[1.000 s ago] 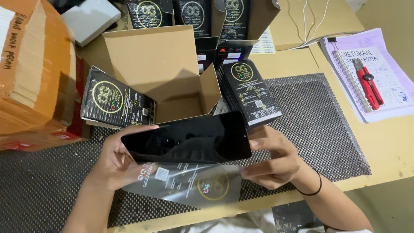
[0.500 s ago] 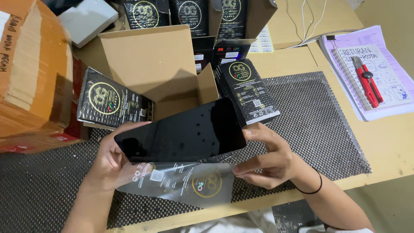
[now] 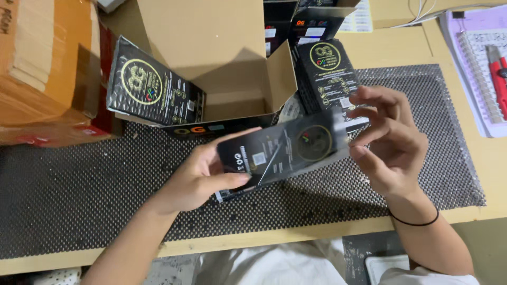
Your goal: The person repeatedly picks up small black boxes, opens them, and removes a smartphone screen assembly with an attached ribbon cable. They turn the screen over to show both sides, then place it back into the box and set the box down. This cycle is repeated several times with different units.
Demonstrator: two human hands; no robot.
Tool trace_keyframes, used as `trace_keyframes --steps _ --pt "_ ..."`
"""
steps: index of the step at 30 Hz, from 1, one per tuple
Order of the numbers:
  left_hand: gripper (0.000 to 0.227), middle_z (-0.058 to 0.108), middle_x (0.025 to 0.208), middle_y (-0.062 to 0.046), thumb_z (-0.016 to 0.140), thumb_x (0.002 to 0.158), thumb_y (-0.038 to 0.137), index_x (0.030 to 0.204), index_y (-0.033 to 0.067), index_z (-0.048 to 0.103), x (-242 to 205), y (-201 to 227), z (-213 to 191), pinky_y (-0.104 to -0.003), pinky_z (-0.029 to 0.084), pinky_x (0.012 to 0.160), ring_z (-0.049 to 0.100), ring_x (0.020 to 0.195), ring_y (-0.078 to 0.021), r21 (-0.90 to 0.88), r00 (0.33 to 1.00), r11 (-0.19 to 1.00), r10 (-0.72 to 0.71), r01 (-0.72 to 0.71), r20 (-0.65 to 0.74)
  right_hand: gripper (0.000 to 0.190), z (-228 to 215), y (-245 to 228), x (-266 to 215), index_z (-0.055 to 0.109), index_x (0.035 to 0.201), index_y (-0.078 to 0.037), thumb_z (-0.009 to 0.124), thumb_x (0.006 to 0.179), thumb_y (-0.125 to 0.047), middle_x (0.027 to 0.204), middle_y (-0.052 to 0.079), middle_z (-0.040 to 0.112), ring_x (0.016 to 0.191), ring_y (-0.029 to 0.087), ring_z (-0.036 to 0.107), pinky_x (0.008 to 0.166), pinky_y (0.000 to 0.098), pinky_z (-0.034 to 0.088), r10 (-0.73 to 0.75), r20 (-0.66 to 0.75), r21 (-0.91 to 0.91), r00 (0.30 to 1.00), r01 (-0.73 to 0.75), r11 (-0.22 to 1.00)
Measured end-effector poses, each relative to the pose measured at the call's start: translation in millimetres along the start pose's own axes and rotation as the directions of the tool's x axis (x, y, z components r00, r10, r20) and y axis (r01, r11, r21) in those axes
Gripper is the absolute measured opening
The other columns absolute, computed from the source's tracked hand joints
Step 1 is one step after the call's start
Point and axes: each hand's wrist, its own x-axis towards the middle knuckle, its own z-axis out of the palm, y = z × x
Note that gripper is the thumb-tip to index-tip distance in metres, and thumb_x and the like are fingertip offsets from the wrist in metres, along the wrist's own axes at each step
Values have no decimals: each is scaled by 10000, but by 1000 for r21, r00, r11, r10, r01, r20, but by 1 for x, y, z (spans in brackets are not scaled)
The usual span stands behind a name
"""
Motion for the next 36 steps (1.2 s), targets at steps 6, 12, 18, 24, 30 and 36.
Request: trace_keyframes --steps 6,12,18,24,30,36 --pt "624 728 1277 -57 671 837 118 1453 83 574 2 -10 6 -339 523 1054 669 1164 -183 0 992 993 -118 118 50 66 -2 19 -2 654 856 -140 623 914 -140 1392 92 593 1337 223 610 1054 298 631 271 26 253 962 -269 929" --pt "470 594 1477 -138 580 946 124 1406 29 578 4 -24 2 -412 526 1145 612 1351 -272 -205 999 979 -2 10 41 124 1 21 0 596 806 -73 554 918 -43 1283 102 649 1009 315 757 916 395 650 521 36 436 853 -482 760" --pt "454 662 1366 -219 579 966 138 1394 -15 575 7 -20 -2 -428 637 990 694 1213 -323 -294 1000 956 -27 22 -16 140 -3 22 -6 624 866 -34 516 954 -24 1259 168 644 956 314 750 765 272 628 531 67 556 845 -474 683" --pt "412 739 1249 -174 540 1009 209 1358 6 624 7 -12 -6 -313 619 957 738 1147 -271 -155 999 987 31 -37 -42 110 -5 19 -13 633 907 -33 529 942 -36 1259 160 632 1101 313 740 1037 381 650 368 98 532 925 -361 766" --pt "363 731 1264 -187 538 1025 212 1321 36 652 8 -14 -13 -326 618 979 743 1152 -265 -120 995 987 102 -103 -22 73 -3 12 -14 607 928 -39 549 937 -83 1270 160 614 1119 350 736 989 434 674 311 117 532 943 -324 782" --pt "367 735 1223 -229 545 1018 175 1307 -23 656 8 -18 -15 -392 642 930 746 1105 -314 -228 997 971 56 -65 -44 65 0 6 -12 589 925 -51 559 927 -108 1240 160 588 1102 343 720 961 429 675 302 133 483 944 -328 812"
